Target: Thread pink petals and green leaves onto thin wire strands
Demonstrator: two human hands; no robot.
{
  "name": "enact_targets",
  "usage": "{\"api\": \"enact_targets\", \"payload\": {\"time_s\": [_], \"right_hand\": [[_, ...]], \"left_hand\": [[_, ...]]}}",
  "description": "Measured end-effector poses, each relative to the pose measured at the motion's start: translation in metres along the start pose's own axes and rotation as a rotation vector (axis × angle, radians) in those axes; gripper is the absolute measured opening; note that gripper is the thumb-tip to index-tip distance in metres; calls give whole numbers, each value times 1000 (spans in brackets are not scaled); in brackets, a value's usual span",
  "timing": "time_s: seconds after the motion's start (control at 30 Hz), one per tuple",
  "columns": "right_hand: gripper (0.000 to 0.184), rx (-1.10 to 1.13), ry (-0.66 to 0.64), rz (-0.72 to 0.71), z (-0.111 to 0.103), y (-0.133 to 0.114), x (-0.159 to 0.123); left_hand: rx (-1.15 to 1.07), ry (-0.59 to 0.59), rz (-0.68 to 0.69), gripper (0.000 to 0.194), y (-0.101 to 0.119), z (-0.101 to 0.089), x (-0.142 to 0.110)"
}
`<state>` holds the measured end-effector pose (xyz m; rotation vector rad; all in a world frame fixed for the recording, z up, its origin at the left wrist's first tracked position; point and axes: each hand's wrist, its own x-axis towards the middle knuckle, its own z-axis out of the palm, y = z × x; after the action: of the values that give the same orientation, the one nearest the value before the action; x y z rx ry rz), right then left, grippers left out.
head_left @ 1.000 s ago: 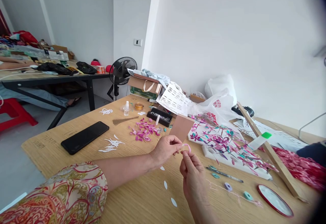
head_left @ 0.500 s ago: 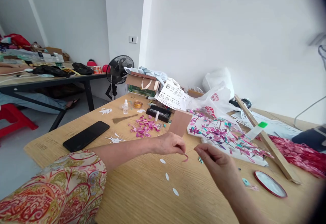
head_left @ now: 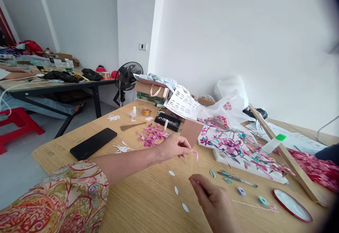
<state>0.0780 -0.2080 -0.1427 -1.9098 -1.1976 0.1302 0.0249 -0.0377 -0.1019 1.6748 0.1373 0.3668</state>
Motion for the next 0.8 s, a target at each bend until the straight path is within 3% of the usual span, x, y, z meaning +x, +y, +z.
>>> {"api": "enact_targets", "payload": {"time_s": [0.07, 0.17, 0.23, 0.33, 0.47, 0.6, 0.7, 0.8], "right_hand": [[20, -133, 49, -116, -13, -13, -2], [20, -282, 211, -190, -43, -26, 8], [21, -339, 258, -148, -60, -27, 23], [24, -296, 158, -60, -66, -14, 43], [31, -143, 6, -54, -40, 10, 46], [33, -203, -34, -74, -10, 14, 20], [33, -300, -78, -187, -5, -2, -4], [30, -383, -26, -314, -22, -22, -14]], "left_hand": [[232, -14, 98, 6, -1, 1, 0], [439, -165, 233, 6, 4, 2, -3], [365, -321, 188, 5, 10, 3, -7], [76, -461, 17, 5, 18, 4, -13], [-217, -352, -76, 19, 19, 3, -18], [-304, -157, -74, 24, 10, 1, -14], [-171, -57, -41, 18, 2, 2, -8], [158, -59, 61, 6, 0, 5, -6]]}}
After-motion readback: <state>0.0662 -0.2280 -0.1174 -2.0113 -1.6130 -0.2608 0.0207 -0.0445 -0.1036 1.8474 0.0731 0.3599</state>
